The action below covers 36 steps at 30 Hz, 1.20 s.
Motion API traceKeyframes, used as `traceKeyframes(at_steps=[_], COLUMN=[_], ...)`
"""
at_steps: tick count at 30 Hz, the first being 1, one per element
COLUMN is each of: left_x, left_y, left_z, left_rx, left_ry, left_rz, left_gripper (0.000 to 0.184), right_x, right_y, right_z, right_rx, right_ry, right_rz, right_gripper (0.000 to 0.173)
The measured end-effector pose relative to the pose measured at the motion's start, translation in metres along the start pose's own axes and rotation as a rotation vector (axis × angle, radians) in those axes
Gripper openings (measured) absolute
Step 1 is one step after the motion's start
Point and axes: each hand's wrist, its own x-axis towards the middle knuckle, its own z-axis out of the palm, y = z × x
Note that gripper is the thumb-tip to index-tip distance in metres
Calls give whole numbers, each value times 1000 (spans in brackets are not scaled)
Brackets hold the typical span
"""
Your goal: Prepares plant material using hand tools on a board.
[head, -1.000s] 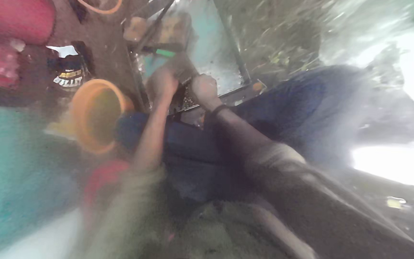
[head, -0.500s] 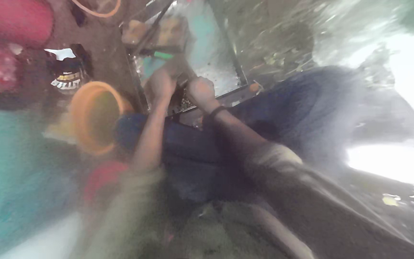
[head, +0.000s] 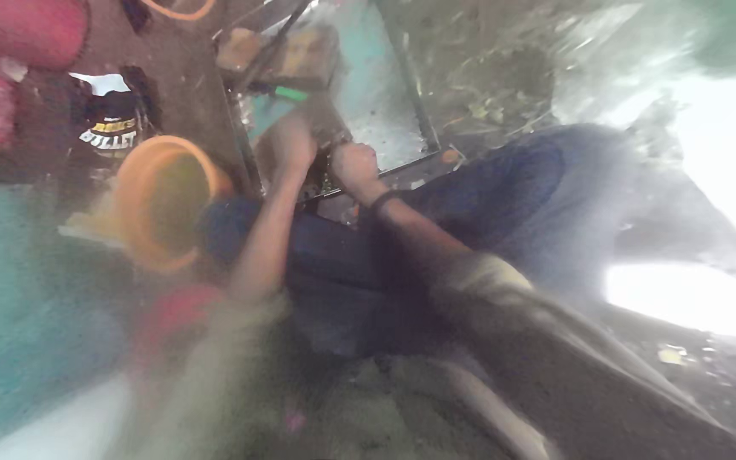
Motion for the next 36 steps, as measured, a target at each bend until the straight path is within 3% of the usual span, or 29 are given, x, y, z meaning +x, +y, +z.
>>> traceKeyframes(at_steps=[5,8,18,30,36], left_x=[2,2,0,1,3], left_y=[-3,-1,10,8,9], left_z=[3,2,-7,-6,-5], left_rx=[-38,-34,-34,-20,-48], left_ry=[18,2,3,1,-8], left_rz=[14,-3,-109,-115,-106], left_gripper=[25,25,24,27,26], right_x=[1,0,2,30,22], right_y=[2,7,3,-16,-6], right_z=[-1,-12,-18,-18,3], right_rx=[-3,73,49,35,-17], right_ry=[11,-12,-4,16,95], right_rz=[-1,55,50,10,-47], right_gripper=[36,25,24,33,43])
